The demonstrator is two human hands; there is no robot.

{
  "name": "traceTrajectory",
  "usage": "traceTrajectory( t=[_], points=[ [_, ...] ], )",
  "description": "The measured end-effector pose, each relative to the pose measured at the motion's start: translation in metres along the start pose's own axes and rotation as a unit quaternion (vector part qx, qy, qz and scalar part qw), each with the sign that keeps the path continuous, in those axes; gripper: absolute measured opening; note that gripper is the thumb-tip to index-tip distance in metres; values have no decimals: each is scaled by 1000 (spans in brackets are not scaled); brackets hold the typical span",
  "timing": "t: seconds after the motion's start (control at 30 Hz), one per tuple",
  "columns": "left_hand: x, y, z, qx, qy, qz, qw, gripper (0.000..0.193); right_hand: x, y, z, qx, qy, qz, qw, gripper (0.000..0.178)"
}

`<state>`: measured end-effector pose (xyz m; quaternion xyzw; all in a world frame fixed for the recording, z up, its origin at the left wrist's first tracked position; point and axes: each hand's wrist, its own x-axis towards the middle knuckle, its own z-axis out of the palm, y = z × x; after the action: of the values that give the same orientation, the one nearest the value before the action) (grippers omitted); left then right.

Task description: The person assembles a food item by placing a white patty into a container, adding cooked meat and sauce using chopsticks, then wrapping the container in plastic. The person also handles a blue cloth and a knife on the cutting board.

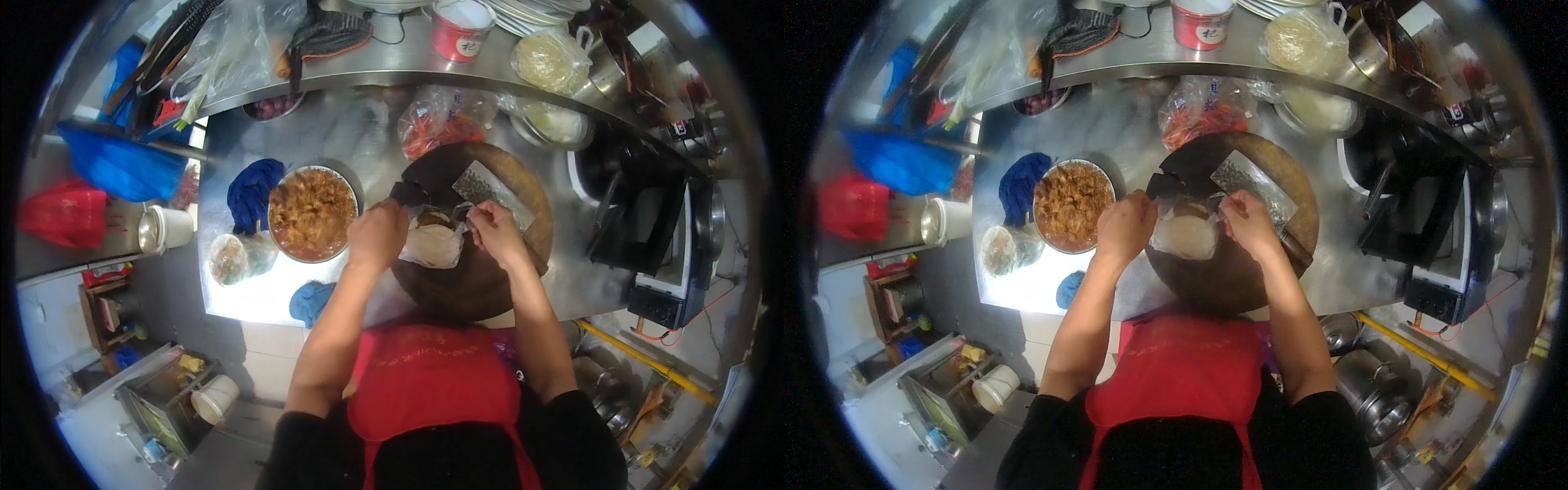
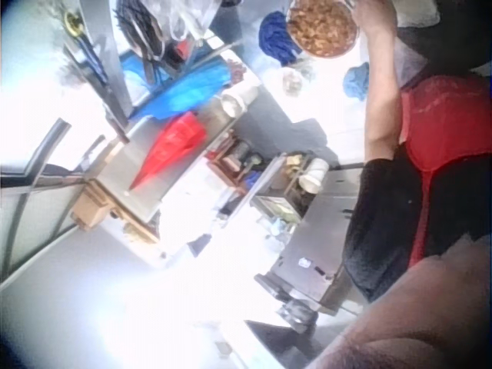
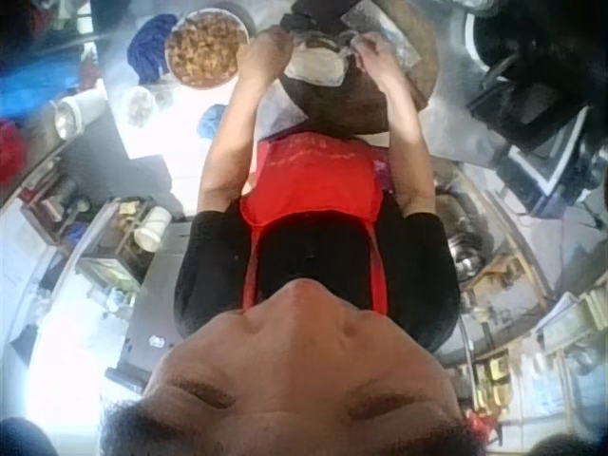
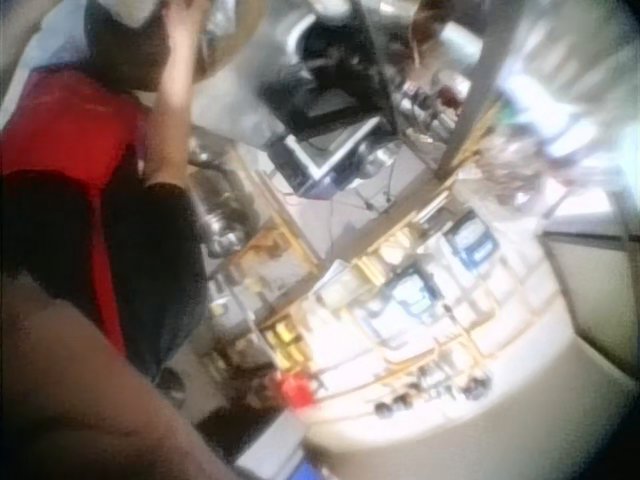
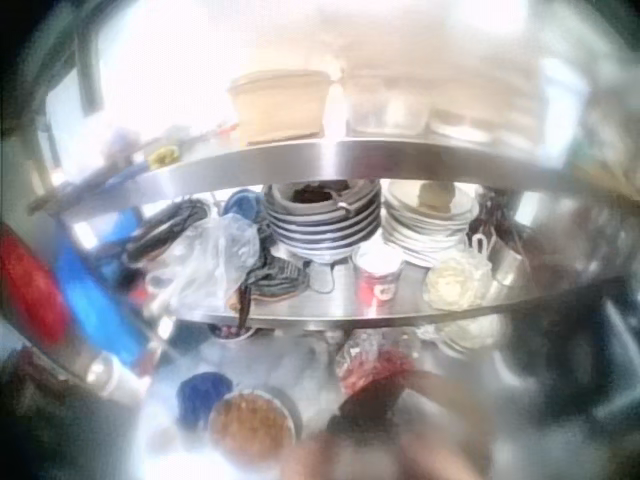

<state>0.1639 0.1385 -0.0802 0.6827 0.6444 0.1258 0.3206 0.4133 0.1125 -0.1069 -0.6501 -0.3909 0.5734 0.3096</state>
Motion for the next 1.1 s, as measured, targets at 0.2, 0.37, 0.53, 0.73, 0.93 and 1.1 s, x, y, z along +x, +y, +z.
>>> traceTrajectory(
  t=[0.2,0.37,0.53,0.73,0.93,1.1],
  points=[
    [-10,12,21,-129,176,116,969,16,-18,16,28,164,-44,14,985,17],
    [-16,19,63,-517,90,11,851,5,-9,33,46,73,3,-127,989,15],
    [-18,13,82,-639,-9,-26,768,12,-1,37,31,40,-7,-167,985,15],
    [-20,7,82,-483,-33,86,871,29,8,18,23,103,6,-102,989,16],
    [-22,14,79,-397,3,70,915,26,-19,3,30,17,-65,-216,974,14],
    [-22,8,74,-445,-51,33,893,13,-27,9,30,-76,-2,-268,960,11]
  ],
)
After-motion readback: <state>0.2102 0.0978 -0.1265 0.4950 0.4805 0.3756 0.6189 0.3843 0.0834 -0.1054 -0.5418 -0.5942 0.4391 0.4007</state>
